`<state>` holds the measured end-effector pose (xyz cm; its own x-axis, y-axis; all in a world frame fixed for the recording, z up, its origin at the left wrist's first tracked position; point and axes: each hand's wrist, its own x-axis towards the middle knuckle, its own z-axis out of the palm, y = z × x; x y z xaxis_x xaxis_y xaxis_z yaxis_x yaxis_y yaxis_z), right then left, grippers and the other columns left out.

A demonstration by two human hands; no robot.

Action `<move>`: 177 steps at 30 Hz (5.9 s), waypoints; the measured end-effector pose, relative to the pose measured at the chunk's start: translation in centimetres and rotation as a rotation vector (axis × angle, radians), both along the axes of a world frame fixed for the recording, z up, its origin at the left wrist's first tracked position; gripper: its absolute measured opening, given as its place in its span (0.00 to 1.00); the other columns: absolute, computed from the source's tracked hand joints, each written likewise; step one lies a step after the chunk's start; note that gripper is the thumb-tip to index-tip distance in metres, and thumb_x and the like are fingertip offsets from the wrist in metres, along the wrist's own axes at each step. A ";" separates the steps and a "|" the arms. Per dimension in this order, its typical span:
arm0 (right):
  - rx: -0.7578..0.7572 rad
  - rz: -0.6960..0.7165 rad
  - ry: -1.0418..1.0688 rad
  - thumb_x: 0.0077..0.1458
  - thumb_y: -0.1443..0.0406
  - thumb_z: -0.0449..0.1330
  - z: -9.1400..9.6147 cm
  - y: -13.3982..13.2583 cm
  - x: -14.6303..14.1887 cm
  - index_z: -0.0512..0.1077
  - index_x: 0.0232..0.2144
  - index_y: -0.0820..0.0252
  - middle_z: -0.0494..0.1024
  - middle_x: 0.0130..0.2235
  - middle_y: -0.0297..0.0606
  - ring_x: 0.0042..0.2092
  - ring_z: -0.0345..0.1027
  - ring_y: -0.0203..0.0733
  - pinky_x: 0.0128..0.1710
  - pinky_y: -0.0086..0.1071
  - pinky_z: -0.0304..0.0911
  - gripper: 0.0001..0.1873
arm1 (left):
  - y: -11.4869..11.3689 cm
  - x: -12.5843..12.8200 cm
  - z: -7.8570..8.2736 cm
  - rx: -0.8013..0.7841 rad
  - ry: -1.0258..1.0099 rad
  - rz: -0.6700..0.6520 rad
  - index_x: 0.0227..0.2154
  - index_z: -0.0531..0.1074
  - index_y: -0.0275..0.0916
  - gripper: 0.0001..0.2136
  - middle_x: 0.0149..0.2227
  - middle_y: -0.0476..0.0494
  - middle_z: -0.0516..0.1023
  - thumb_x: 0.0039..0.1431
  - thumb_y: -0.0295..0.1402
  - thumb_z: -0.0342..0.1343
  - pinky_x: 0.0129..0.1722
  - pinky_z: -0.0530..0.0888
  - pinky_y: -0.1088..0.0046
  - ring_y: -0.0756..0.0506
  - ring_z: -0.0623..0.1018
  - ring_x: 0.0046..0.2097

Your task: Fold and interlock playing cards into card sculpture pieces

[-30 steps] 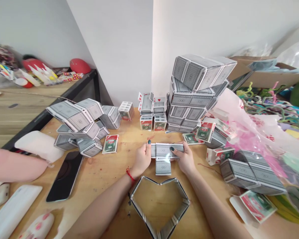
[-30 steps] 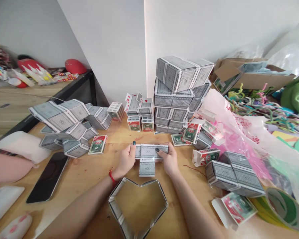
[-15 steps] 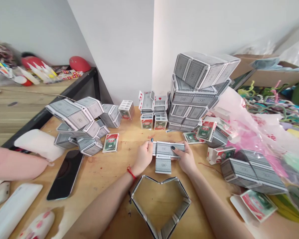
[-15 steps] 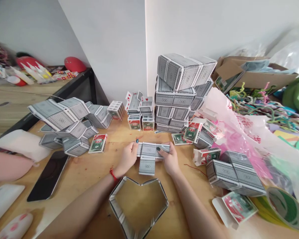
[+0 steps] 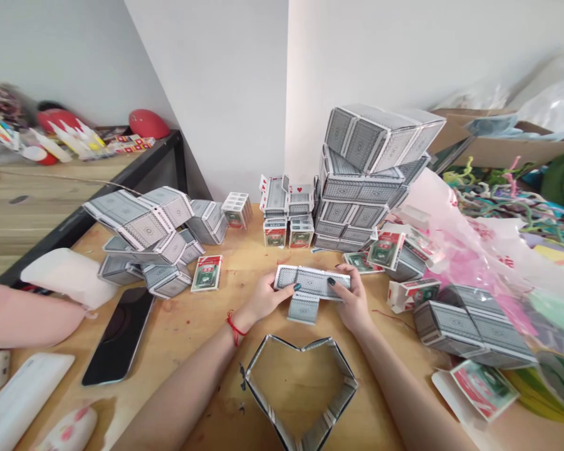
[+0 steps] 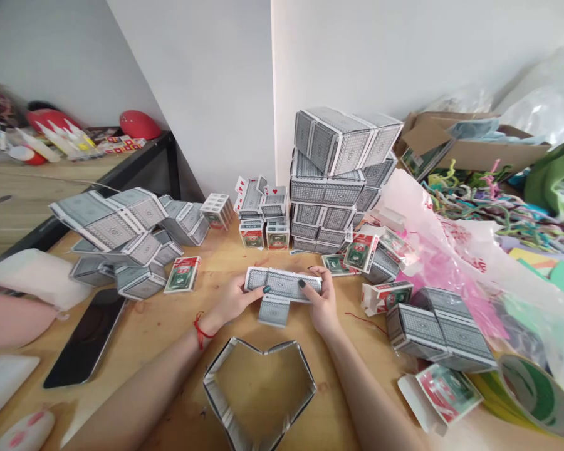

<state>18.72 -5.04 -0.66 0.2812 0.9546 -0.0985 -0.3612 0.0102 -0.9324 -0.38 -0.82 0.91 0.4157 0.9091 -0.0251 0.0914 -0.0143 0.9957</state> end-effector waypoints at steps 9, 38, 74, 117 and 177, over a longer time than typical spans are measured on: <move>-0.004 0.129 0.176 0.41 0.51 0.63 0.1 0.5 0.1 0.69 0.34 0.55 0.73 0.43 0.40 0.43 0.68 0.45 0.40 0.41 0.65 0.19 | -0.8 -0.8 -1.0 0.730 0.115 0.244 0.34 0.75 0.40 0.07 0.35 0.43 0.73 0.53 0.29 0.54 0.39 0.71 0.71 0.49 0.73 0.38; -0.184 0.320 0.191 0.37 0.66 0.68 0.1 0.3 0.9 0.70 0.32 0.62 0.78 0.37 0.39 0.37 0.74 0.46 0.33 0.40 0.73 0.16 | 1.2 -0.6 -0.6 -0.418 -0.166 -0.176 0.41 0.73 0.35 0.15 0.39 0.41 0.78 0.49 0.30 0.56 0.38 0.75 0.64 0.46 0.77 0.36; -0.242 0.238 0.017 0.31 0.61 0.70 0.3 0.8 -0.2 0.72 0.30 0.62 0.79 0.32 0.40 0.30 0.74 0.47 0.27 0.38 0.73 0.20 | 0.8 1.1 0.0 -0.273 0.075 -0.022 0.30 0.75 0.32 0.10 0.21 0.48 0.76 0.46 0.34 0.58 0.21 0.70 0.78 0.52 0.73 0.21; -0.214 0.164 0.121 0.33 0.64 0.70 -0.2 0.9 0.9 0.74 0.28 0.64 0.80 0.32 0.39 0.31 0.74 0.44 0.27 0.34 0.74 0.17 | 1.3 -0.9 -0.4 -0.215 0.025 0.053 0.37 0.71 0.33 0.15 0.19 0.51 0.72 0.50 0.38 0.56 0.15 0.64 0.80 0.55 0.66 0.16; -0.208 0.238 0.061 0.36 0.63 0.68 -0.3 0.8 0.7 0.71 0.29 0.63 0.79 0.33 0.40 0.32 0.73 0.45 0.25 0.34 0.73 0.16 | 0.8 0.2 -0.8 -0.071 0.220 -0.119 0.31 0.67 0.33 0.18 0.16 0.55 0.63 0.57 0.46 0.44 0.13 0.59 0.83 0.56 0.64 0.15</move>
<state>19.43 -4.29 -0.92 0.0397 0.9504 -0.3084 -0.3854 -0.2702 -0.8823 -0.20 -0.03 0.08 0.4970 0.8469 -0.1892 0.3077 0.0318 0.9510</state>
